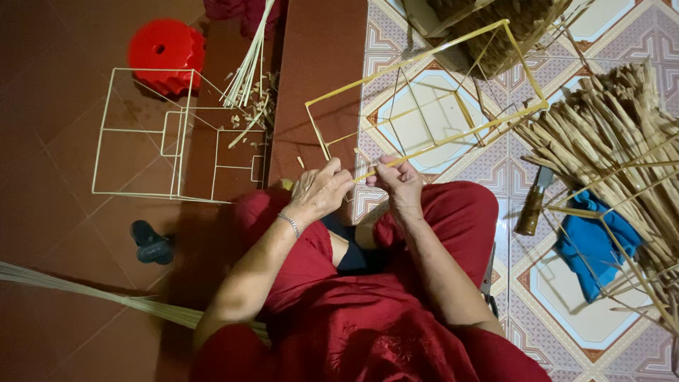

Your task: The person sits on the floor and assembles a rectangular bamboo frame by wrapping and securing thin bamboo strips around the corners. They use scissors to trim excess material and continue reinforcing the joints.

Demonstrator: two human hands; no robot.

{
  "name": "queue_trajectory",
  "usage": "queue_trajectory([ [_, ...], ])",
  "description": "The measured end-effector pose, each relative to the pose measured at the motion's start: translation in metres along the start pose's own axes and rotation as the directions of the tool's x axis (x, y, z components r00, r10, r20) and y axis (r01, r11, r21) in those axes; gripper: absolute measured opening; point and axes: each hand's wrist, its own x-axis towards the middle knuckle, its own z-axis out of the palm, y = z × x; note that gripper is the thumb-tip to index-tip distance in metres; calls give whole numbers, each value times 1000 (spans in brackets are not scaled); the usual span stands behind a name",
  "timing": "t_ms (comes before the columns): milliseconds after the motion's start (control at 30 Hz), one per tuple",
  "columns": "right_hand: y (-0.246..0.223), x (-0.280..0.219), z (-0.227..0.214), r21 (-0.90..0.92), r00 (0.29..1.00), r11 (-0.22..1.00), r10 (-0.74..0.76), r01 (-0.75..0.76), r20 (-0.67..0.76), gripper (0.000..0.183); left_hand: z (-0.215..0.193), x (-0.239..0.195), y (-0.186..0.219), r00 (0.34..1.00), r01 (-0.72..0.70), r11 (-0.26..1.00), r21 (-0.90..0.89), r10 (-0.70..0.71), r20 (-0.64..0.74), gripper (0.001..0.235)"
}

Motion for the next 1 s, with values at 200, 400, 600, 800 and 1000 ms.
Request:
queue_trajectory([
  [200, 14, -1, 7, -4, 999, 1000, 16, -16, 39, 21, 0, 5, 1, 1000, -6, 1000, 22, 6, -11, 21],
  [400, 34, -1, 4, -64, 998, 997, 37, -34, 55, 19, 5, 0, 2, 1000, -4, 999, 51, 5, -5, 17],
  [600, 39, 2, 5, -128, 1000, 992, 19, -18, 7, 14, 10, -9, 0, 996, -17, 999, 33, 20, -84, 15],
  [800, 27, -6, 12, -158, 1000, 987, 15, -14, 2, 8, 9, -35, -2, 985, 93, 986, -141, -112, -132, 53],
  [1000, 19, -8, 21, -91, 1000, 996, -11, 12, 20, 12, -1, -48, -5, 948, 297, 919, -259, -315, -32, 56],
])
